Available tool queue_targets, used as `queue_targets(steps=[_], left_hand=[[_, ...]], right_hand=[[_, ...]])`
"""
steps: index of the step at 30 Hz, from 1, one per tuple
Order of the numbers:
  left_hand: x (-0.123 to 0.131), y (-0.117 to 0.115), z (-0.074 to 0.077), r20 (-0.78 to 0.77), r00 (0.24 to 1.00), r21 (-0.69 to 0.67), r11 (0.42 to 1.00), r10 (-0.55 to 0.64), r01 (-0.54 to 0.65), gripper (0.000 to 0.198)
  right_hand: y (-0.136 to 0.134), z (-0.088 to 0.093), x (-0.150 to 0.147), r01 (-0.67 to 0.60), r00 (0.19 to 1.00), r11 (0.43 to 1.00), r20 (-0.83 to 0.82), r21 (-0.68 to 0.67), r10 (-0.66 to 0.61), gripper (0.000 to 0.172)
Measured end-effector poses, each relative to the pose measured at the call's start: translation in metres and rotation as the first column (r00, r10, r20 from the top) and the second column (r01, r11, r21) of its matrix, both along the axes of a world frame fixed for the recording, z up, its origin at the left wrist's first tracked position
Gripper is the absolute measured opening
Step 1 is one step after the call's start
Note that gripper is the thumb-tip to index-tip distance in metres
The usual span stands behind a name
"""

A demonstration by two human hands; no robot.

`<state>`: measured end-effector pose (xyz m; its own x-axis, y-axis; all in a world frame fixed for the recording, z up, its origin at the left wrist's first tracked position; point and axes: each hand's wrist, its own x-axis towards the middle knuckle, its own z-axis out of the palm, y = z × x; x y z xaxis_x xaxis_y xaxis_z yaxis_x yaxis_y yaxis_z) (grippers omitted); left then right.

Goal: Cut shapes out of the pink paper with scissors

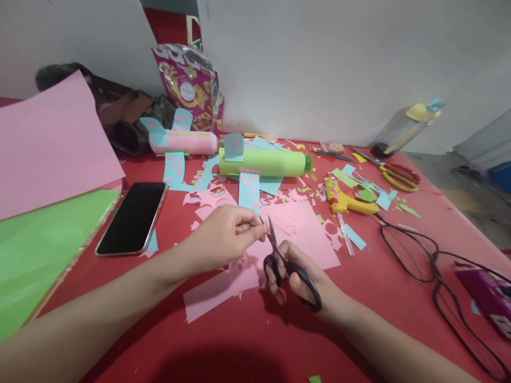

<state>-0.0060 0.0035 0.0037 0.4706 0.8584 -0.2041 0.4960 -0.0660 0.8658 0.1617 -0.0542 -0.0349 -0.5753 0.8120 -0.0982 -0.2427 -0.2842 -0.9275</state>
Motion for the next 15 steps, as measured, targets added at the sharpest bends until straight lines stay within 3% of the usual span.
queue_targets(steps=[15], left_hand=[[0.0013, -0.0002, 0.0028, 0.011, 1.0, -0.052, 0.998, 0.018, -0.017, 0.024]], right_hand=[[-0.0001, -0.0027, -0.0001, 0.003, 0.999, 1.0, -0.043, 0.005, -0.003, 0.037]])
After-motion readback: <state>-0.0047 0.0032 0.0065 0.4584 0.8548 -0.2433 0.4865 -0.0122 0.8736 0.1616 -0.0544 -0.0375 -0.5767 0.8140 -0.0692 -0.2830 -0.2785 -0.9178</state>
